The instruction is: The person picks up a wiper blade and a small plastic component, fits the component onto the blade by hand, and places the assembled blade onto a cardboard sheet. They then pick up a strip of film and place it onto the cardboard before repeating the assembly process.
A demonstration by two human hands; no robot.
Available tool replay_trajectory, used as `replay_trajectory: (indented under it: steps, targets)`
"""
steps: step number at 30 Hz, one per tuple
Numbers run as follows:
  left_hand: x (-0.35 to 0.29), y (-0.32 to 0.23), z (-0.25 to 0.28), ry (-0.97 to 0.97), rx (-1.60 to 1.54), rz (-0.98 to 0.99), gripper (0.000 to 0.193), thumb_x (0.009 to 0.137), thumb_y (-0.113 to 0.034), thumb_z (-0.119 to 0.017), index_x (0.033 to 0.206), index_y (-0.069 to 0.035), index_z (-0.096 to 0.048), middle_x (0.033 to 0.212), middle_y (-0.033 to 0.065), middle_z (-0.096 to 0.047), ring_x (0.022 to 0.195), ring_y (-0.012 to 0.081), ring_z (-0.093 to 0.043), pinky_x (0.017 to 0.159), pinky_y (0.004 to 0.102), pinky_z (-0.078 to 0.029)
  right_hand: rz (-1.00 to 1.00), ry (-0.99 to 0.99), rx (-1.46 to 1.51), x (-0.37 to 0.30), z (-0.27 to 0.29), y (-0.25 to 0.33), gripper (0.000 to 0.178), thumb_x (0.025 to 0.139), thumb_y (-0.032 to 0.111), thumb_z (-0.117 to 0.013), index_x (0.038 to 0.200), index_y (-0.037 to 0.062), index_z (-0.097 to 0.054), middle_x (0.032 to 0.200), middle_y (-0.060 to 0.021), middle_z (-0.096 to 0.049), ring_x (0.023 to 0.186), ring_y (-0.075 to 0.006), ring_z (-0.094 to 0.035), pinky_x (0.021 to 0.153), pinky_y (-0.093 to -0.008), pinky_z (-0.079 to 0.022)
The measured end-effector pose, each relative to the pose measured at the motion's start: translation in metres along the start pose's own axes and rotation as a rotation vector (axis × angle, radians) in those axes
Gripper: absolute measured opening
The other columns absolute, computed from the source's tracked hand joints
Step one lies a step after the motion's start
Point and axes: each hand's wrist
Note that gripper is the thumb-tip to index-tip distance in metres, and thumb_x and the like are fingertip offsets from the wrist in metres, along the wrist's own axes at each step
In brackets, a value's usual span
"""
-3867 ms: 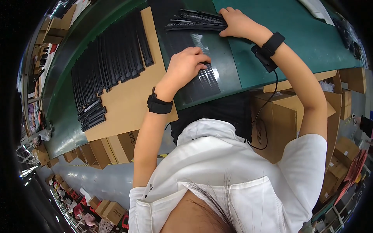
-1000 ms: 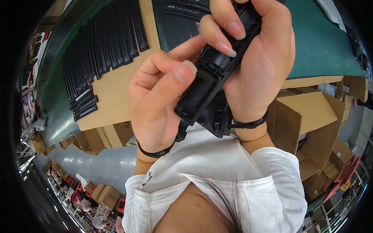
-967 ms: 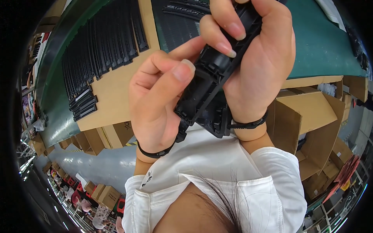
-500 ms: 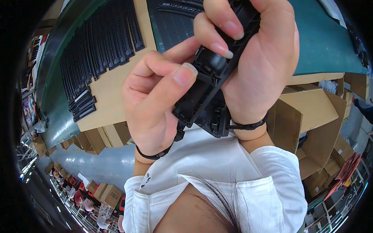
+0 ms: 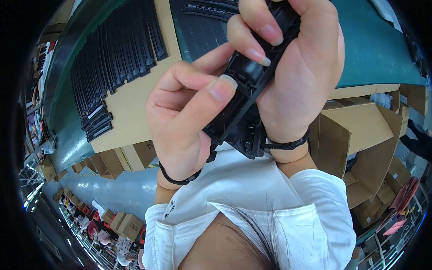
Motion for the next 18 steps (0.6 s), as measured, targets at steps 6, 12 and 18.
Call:
replay_trajectory:
  steps: [6, 12, 18]
  targets:
    - [0.001, 0.000, 0.000, 0.008, -0.122, 0.066, 0.009, 0.072, 0.005, -0.059, 0.078, 0.002, -0.052, 0.106, 0.0212, -0.052, 0.096, 0.0164, -0.052, 0.081, 0.0271, -0.042, -0.004, -0.005, 0.004, 0.002, 0.001, 0.003, 0.025, 0.083, 0.007, -0.036, 0.106, -0.0017, -0.040, 0.073, -0.0017, -0.037, 0.048, -0.0067, -0.032, 0.038, -0.0170, -0.031]
    - [0.004, 0.001, 0.000, 0.004, -0.163, 0.093, 0.009, 0.072, 0.006, -0.058, 0.079, 0.003, -0.052, 0.107, 0.0209, -0.051, 0.095, 0.0146, -0.051, 0.080, 0.0256, -0.042, -0.004, -0.004, 0.012, 0.004, 0.004, 0.006, 0.025, 0.083, 0.007, -0.036, 0.106, -0.0017, -0.040, 0.073, -0.0016, -0.037, 0.048, -0.0066, -0.032, 0.038, -0.0169, -0.030]
    - [0.007, 0.005, -0.005, 0.029, -0.103, 0.070, 0.009, 0.072, 0.006, -0.058, 0.079, 0.003, -0.053, 0.107, 0.0205, -0.051, 0.093, 0.0139, -0.052, 0.079, 0.0250, -0.043, 0.007, -0.005, 0.016, 0.006, 0.006, 0.011, 0.025, 0.083, 0.007, -0.036, 0.106, -0.0016, -0.040, 0.073, -0.0016, -0.037, 0.048, -0.0065, -0.031, 0.037, -0.0168, -0.030]
Point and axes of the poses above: each hand's wrist, its own x-axis towards the middle knuckle, its own z-axis out of the back of the hand, y = z × x
